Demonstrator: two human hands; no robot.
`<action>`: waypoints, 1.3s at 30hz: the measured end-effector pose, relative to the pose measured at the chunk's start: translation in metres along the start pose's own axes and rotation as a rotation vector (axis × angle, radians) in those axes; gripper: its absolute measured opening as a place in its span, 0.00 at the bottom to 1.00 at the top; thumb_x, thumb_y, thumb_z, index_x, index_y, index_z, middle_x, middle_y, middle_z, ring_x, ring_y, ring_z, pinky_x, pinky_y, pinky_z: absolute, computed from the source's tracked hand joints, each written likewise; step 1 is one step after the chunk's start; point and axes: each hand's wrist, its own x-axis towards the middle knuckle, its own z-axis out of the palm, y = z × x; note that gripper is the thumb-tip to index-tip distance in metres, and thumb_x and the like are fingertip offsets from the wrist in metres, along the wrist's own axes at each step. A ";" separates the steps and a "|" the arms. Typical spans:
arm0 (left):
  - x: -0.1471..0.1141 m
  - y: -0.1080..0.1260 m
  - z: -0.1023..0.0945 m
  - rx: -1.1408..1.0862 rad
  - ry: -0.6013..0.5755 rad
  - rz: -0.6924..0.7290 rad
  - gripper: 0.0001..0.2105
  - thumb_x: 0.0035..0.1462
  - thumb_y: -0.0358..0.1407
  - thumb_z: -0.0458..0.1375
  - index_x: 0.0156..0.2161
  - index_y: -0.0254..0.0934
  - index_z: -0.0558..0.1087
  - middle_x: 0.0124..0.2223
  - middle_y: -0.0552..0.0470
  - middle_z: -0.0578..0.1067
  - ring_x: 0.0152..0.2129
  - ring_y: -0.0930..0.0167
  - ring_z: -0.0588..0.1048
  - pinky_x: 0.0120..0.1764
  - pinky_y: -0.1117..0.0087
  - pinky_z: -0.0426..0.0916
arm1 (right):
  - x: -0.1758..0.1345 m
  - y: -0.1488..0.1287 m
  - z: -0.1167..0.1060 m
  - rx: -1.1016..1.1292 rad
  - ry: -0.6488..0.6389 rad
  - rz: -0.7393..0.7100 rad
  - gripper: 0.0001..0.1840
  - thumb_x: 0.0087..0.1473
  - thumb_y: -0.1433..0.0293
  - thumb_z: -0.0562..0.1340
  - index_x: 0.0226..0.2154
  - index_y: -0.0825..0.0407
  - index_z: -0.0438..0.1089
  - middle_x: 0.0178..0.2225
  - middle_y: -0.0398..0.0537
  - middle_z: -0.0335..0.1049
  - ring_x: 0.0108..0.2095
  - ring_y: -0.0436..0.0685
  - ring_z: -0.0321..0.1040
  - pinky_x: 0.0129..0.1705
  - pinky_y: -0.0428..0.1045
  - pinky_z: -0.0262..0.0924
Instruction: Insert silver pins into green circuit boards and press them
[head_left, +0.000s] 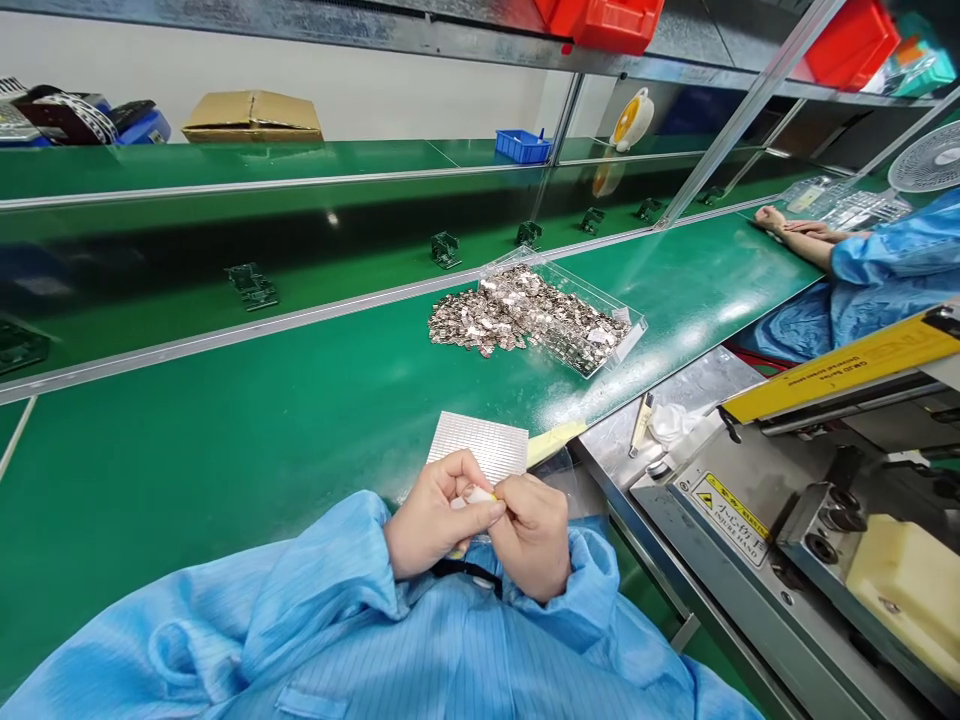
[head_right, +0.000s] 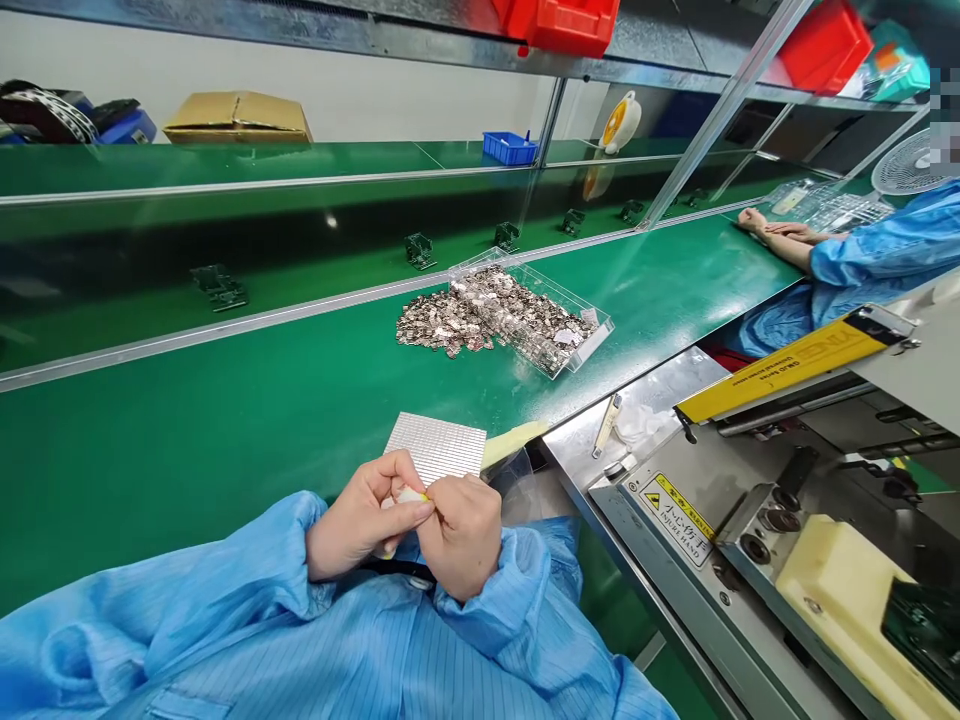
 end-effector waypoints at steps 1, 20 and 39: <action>0.000 0.001 -0.001 0.006 -0.008 -0.001 0.19 0.47 0.45 0.66 0.31 0.36 0.62 0.15 0.64 0.63 0.08 0.83 0.57 0.12 0.84 0.50 | 0.000 0.000 -0.001 0.012 -0.002 0.007 0.16 0.53 0.71 0.56 0.16 0.52 0.61 0.14 0.40 0.59 0.18 0.48 0.54 0.22 0.45 0.47; -0.002 0.004 -0.010 0.390 0.053 0.379 0.12 0.51 0.41 0.64 0.37 0.34 0.79 0.15 0.58 0.67 0.13 0.78 0.63 0.21 0.76 0.58 | -0.003 0.003 -0.004 0.243 0.024 0.117 0.16 0.55 0.66 0.61 0.19 0.53 0.65 0.16 0.39 0.60 0.19 0.48 0.56 0.22 0.44 0.50; 0.025 0.008 0.042 -0.059 0.032 0.275 0.26 0.60 0.58 0.43 0.48 0.38 0.65 0.24 0.57 0.65 0.17 0.75 0.62 0.22 0.74 0.60 | -0.029 -0.009 -0.009 1.025 -0.010 0.568 0.37 0.46 0.65 0.71 0.56 0.45 0.59 0.49 0.51 0.68 0.44 0.57 0.69 0.42 0.51 0.66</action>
